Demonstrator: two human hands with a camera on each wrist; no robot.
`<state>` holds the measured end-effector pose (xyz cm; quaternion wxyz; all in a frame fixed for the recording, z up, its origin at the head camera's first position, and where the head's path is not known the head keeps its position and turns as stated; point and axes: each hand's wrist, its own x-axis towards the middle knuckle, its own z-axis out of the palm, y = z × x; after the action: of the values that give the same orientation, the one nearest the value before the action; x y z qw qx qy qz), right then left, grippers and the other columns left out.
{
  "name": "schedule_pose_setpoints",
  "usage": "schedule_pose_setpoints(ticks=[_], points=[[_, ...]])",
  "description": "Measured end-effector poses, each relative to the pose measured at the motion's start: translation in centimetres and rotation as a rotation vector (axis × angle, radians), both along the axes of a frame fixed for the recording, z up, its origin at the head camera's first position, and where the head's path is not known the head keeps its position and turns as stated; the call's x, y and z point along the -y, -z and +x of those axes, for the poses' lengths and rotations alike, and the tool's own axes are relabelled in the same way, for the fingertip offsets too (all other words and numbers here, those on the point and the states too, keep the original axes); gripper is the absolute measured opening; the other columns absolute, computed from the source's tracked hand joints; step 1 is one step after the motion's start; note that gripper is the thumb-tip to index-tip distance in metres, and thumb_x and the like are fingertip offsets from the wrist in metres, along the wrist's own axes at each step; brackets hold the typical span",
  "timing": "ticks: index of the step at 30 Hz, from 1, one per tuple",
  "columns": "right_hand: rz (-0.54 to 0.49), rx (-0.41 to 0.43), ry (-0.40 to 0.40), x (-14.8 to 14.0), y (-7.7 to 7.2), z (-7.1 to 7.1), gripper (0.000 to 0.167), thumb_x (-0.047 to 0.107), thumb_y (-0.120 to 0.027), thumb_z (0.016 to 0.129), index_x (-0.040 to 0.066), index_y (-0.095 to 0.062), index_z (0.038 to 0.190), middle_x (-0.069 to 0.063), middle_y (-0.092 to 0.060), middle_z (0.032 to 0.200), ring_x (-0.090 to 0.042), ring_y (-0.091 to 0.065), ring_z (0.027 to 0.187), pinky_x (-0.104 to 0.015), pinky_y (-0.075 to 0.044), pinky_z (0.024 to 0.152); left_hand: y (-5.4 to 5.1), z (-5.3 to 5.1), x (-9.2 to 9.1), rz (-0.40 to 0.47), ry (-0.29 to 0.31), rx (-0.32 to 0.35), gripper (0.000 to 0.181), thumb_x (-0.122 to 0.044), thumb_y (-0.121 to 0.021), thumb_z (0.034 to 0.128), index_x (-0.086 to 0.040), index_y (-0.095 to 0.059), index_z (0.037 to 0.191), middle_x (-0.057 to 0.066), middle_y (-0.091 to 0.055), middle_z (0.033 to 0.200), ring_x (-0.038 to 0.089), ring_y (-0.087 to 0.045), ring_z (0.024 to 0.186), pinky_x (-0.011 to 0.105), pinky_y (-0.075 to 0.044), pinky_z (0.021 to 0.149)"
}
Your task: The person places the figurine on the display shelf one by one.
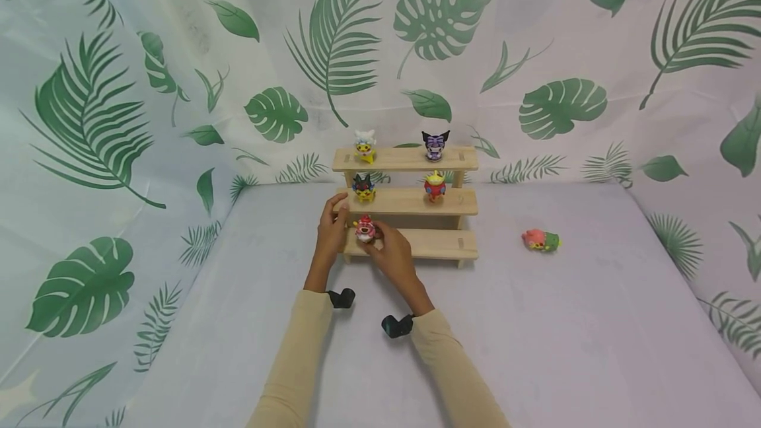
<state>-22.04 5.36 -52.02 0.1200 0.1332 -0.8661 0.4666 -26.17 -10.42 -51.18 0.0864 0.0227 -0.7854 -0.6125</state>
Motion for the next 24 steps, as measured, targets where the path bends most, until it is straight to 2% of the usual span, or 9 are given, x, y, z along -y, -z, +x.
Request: schedule_pose_setpoints(ticks=[3, 5, 8, 11, 15, 17, 20, 22, 24], points=[[-0.08, 0.014, -0.031, -1.3, -0.1, 0.6, 0.052, 0.002, -0.078, 0.081, -0.006, -0.058, 0.128, -0.018, -0.069, 0.112, -0.028, -0.067, 0.094, -0.03, -0.053, 0.071, 0.0, 0.1, 0.0, -0.004, -0.002, 0.004, 0.034, -0.049, -0.045, 0.1011, -0.04, -0.051, 0.134, 0.004, -0.061, 0.13, 0.023, -0.06, 0.113, 0.048, -0.048, 0.094], [-0.106, -0.029, -0.038, -2.4, -0.1, 1.0, 0.044, -0.003, -0.074, 0.083, -0.008, -0.06, 0.124, -0.019, -0.069, 0.109, -0.029, -0.068, 0.097, -0.029, -0.055, 0.072, 0.0, 0.1, 0.0, -0.002, 0.0, 0.003, 0.034, -0.048, -0.045, 0.1013, -0.039, -0.051, 0.134, 0.004, -0.062, 0.126, 0.022, -0.06, 0.112, 0.048, -0.048, 0.094], [-0.135, -0.108, -0.012, -4.5, 0.0, 1.5, 0.026, -0.004, -0.068, 0.088, -0.01, -0.065, 0.113, -0.02, -0.072, 0.095, -0.029, -0.071, 0.083, -0.028, -0.056, 0.068, -0.1, 0.1, 0.0, 0.001, 0.006, 0.005, 0.035, -0.047, -0.045, 0.1015, -0.038, -0.051, 0.134, 0.004, -0.063, 0.125, 0.022, -0.059, 0.113, 0.048, -0.047, 0.096], [-0.177, -0.158, 0.065, -7.1, -0.2, 2.3, 0.013, 0.0, -0.06, 0.095, -0.009, -0.068, 0.099, -0.018, -0.072, 0.08, -0.023, -0.07, 0.067, -0.018, -0.053, 0.062, -0.2, 0.2, 0.0, 0.003, 0.008, 0.011, 0.034, -0.047, -0.045, 0.1017, -0.038, -0.051, 0.134, 0.003, -0.061, 0.128, 0.022, -0.059, 0.113, 0.048, -0.046, 0.097], [-0.179, -0.222, 0.271, -11.3, -0.1, 3.1, 0.03, 0.014, -0.054, 0.101, -0.006, -0.07, 0.084, -0.015, -0.07, 0.07, -0.009, -0.064, 0.058, -0.008, -0.045, 0.056, -0.2, 0.1, 0.0, 0.007, -0.002, 0.013, 0.033, -0.046, -0.046, 0.1015, -0.04, -0.051, 0.133, 0.001, -0.06, 0.13, 0.021, -0.058, 0.112, 0.047, -0.047, 0.097], [-0.14, -0.263, 0.412, -13.7, 0.1, 3.4, 0.031, 0.016, -0.054, 0.101, -0.006, -0.07, 0.086, -0.017, -0.069, 0.076, -0.009, -0.061, 0.067, -0.003, -0.04, 0.06, -0.2, 0.1, 0.0, 0.005, -0.006, 0.012, 0.032, -0.047, -0.045, 0.1015, -0.04, -0.051, 0.133, 0.002, -0.061, 0.127, 0.021, -0.058, 0.11, 0.046, -0.047, 0.096], [-0.101, -0.251, 0.627, -17.4, 0.3, 4.1, 0.021, 0.01, -0.057, 0.097, -0.004, -0.068, 0.108, -0.022, -0.066, 0.104, -0.02, -0.059, 0.096, -0.006, -0.038, 0.074, -0.2, 0.1, -0.1, 0.0, -0.007, 0.013, 0.033, -0.047, -0.045, 0.1015, -0.04, -0.051, 0.133, 0.002, -0.062, 0.122, 0.02, -0.058, 0.108, 0.045, -0.047, 0.094], [-0.106, -0.166, 0.709, -19.8, 0.5, 4.6, 0.037, 0.004, -0.056, 0.093, -0.001, -0.057, 0.129, -0.025, -0.053, 0.13, -0.027, -0.049, 0.123, -0.017, -0.04, 0.097, -0.1, 0.1, -0.1, 0.0, -0.009, 0.014, 0.033, -0.047, -0.045, 0.1013, -0.039, -0.051, 0.133, 0.003, -0.062, 0.12, 0.02, -0.058, 0.108, 0.045, -0.047, 0.095], [-0.129, -0.023, 0.748, -22.1, 0.7, 5.3, 0.061, 0.001, -0.054, 0.089, 0.005, -0.038, 0.148, -0.022, -0.03, 0.152, -0.03, -0.028, 0.144, -0.032, -0.031, 0.114, 0.0, 0.2, -0.1, -0.003, -0.015, 0.016, 0.033, -0.046, -0.046, 0.1013, -0.039, -0.051, 0.133, 0.003, -0.062, 0.121, 0.019, -0.058, 0.11, 0.044, -0.046, 0.098]])
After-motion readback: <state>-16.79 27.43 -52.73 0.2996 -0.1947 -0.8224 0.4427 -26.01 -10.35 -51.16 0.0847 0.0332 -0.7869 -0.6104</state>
